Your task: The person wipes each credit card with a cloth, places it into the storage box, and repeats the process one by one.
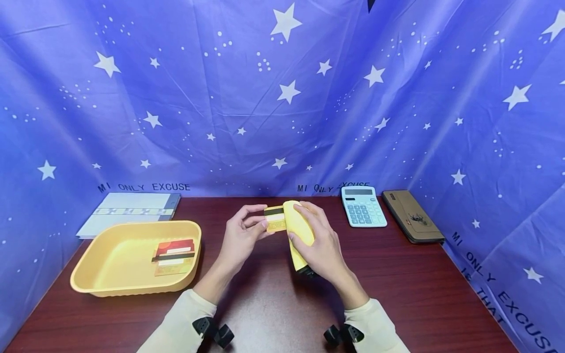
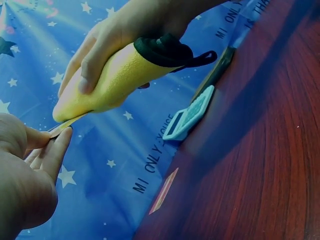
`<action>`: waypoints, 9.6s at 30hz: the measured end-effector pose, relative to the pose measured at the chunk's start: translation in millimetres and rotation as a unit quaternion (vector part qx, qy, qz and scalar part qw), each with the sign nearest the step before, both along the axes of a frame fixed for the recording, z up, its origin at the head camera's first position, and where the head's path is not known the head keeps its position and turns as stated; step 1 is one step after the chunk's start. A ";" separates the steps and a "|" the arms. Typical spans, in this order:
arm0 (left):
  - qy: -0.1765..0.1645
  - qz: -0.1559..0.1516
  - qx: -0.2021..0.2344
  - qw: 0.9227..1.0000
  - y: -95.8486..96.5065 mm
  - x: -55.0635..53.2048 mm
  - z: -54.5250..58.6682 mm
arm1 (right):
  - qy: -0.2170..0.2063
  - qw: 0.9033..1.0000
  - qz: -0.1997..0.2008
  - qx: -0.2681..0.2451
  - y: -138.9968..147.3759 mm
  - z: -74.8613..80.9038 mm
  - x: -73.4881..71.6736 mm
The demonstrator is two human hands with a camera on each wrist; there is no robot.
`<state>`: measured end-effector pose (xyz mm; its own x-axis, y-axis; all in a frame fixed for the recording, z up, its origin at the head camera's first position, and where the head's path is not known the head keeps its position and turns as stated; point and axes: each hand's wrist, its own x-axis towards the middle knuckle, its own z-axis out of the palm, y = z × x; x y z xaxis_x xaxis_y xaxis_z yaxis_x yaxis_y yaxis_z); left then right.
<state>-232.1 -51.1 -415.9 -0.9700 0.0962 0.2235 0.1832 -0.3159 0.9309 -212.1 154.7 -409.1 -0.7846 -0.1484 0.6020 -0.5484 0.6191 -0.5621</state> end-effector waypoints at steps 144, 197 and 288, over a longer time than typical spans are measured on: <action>-0.080 0.107 -0.274 0.952 -243.1 27.8 -20.3 | -0.054 0.997 -0.034 -0.037 31.8 2.9 -14.1; 0.054 -0.057 -0.442 0.894 7.3 -102.6 -16.5 | -0.056 0.994 -0.062 -0.074 58.4 9.8 -18.5; 0.063 0.029 -0.201 0.977 4.0 -14.8 16.4 | -0.036 0.998 -0.031 -0.050 33.9 17.2 -4.2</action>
<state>-246.9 -47.1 -399.5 -0.9434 0.1465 0.2975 0.3115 0.0840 0.9465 -216.3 188.6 -391.9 -0.8324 -0.0400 0.5527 -0.4661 0.5898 -0.6594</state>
